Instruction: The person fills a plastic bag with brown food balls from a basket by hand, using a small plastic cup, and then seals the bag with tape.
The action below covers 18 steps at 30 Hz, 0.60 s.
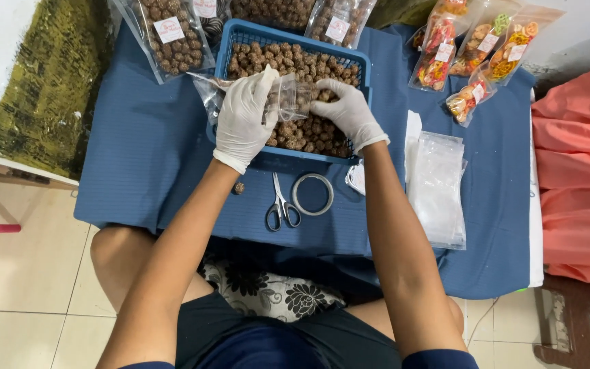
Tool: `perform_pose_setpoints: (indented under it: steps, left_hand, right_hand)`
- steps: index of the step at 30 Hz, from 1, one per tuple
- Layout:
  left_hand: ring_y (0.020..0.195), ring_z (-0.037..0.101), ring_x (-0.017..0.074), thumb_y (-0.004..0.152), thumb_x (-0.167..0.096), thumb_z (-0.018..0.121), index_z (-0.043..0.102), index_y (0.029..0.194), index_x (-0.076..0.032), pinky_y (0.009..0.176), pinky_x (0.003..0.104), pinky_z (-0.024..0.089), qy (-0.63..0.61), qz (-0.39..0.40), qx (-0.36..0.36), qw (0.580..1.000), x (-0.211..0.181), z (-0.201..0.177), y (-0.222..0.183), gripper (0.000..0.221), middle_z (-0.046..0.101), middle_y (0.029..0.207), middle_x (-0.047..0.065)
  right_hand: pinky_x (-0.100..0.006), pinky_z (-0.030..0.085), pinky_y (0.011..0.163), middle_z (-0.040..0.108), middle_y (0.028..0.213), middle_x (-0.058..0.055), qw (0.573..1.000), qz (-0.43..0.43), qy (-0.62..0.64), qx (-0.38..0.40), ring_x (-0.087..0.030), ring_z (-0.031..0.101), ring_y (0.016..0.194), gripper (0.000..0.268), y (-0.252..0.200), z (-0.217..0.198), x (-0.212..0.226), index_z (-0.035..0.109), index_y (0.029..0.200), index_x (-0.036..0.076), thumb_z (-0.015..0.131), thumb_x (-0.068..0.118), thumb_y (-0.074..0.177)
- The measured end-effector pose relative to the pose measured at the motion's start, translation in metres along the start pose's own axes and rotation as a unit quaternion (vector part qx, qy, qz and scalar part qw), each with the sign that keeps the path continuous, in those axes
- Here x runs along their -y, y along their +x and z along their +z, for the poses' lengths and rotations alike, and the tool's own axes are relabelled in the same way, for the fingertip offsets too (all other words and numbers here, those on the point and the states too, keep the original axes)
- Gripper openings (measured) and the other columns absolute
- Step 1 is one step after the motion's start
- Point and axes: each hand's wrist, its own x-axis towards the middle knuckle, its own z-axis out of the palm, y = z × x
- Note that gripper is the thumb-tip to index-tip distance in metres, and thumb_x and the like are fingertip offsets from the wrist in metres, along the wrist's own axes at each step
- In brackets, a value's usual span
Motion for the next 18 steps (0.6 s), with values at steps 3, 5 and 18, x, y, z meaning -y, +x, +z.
perform_pose_setpoints:
  steps: [3, 5, 18]
  left_hand:
    - [0.137, 0.073, 0.0329, 0.114, -0.011, 0.083, 0.034, 0.184, -0.008, 0.133, 0.049, 0.056, 0.04, 0.0, 0.05, 0.998, -0.001, -0.005, -0.004, 0.086, 0.075, 0.159, 0.013]
    - [0.138, 0.073, 0.0333, 0.115, -0.011, 0.081, 0.035, 0.183, -0.007, 0.134, 0.05, 0.055, 0.034, -0.002, 0.053, 0.998, -0.001, -0.006, -0.004, 0.082, 0.075, 0.159, 0.014]
    - [0.141, 0.075, 0.0344, 0.116, -0.008, 0.087, 0.04, 0.179, -0.006, 0.132, 0.049, 0.059, -0.019, 0.009, -0.018, 1.0, -0.006, -0.014, -0.001, 0.079, 0.075, 0.162, 0.014]
  right_hand:
    - [-0.014, 0.045, 0.063, 0.076, 0.083, 0.008, 0.979, 0.008, 0.171, 0.11, 0.003, 0.066, 0.073, 0.009, -0.012, -0.035, 0.048, 0.081, 0.118, 0.027, 0.087, 0.022, 0.113]
    - [-0.016, 0.052, 0.064, 0.079, 0.093, 0.003, 0.968, -0.007, 0.229, 0.106, -0.002, 0.069, 0.076, 0.003, -0.009, -0.036, 0.048, 0.081, 0.119, 0.022, 0.079, 0.021, 0.117]
    - [-0.048, 0.057, 0.122, 0.07, 0.151, -0.014, 0.975, -0.205, -0.037, 0.074, -0.032, 0.07, 0.139, 0.053, -0.025, -0.016, 0.083, 0.074, 0.155, 0.01, 0.078, 0.018, 0.103]
